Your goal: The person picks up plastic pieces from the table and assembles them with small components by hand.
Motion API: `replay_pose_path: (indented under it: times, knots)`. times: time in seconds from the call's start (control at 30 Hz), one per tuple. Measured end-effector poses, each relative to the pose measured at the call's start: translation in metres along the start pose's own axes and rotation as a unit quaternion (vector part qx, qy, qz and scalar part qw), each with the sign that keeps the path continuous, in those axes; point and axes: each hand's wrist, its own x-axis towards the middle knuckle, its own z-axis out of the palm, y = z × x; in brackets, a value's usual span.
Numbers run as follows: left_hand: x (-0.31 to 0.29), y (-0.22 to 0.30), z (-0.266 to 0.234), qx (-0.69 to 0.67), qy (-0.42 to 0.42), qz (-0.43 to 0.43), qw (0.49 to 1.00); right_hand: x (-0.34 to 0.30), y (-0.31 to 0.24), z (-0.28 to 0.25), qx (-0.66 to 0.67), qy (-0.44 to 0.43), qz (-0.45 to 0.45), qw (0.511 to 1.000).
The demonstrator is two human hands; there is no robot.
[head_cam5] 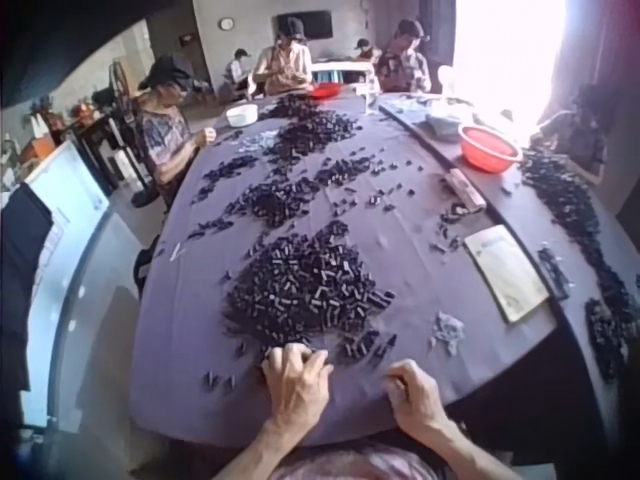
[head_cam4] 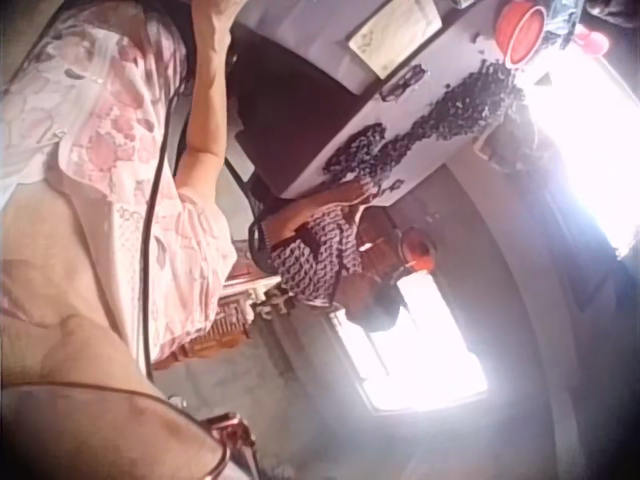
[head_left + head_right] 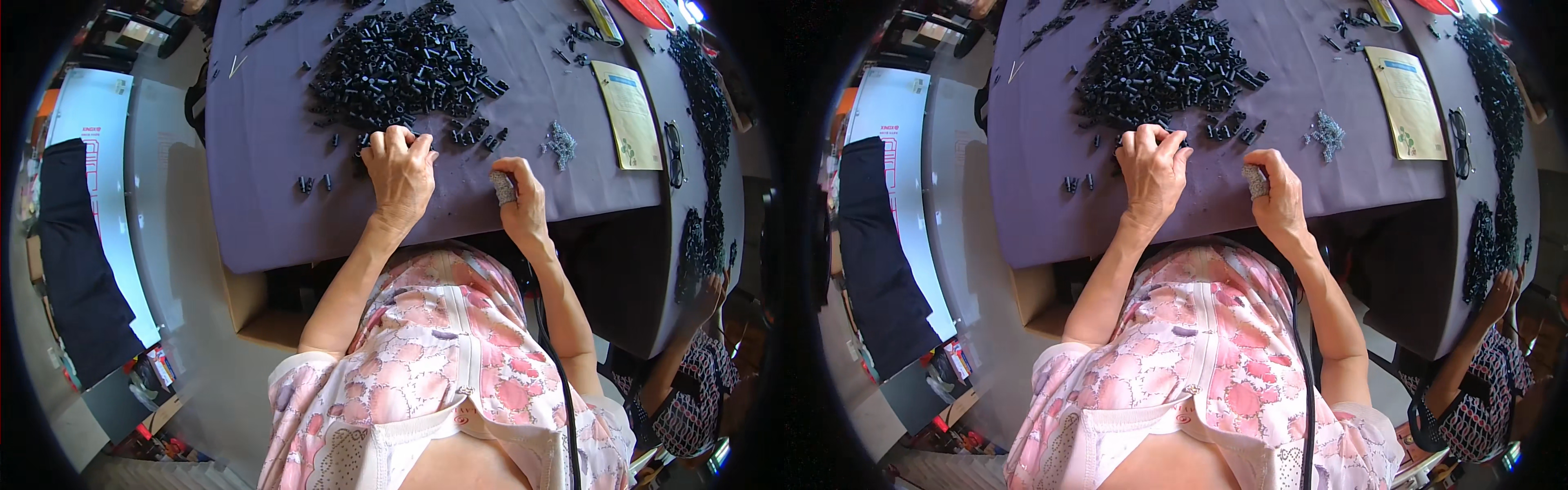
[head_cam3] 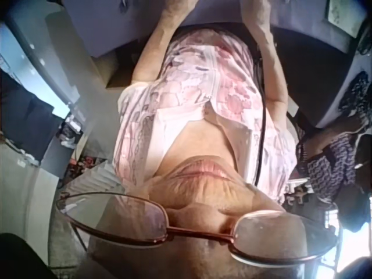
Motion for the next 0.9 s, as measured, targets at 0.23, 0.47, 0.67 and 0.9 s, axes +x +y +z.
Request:
replay_pose_path:
  times: [0.23, 0.47, 0.67, 0.9]
  knots:
    - [-0.002, 0.005, -0.007, -0.171, 0.03, -0.015, 0.985, 0.004, -0.005, 0.005, 0.038, -0.007, 0.011, 0.999]
    - [-0.02, 0.012, -0.012, -0.571, -0.067, -0.259, 0.777, 0.013, -0.026, 0.032, 0.124, -0.043, 0.023, 0.991]
    - [-0.029, 0.011, -0.015, -0.663, -0.061, -0.3, 0.683, 0.007, -0.028, 0.039, 0.155, -0.065, 0.041, 0.985]
    - [-0.039, 0.009, -0.014, -0.615, -0.044, -0.289, 0.732, 0.004, -0.031, 0.04, 0.177, -0.051, 0.067, 0.981]
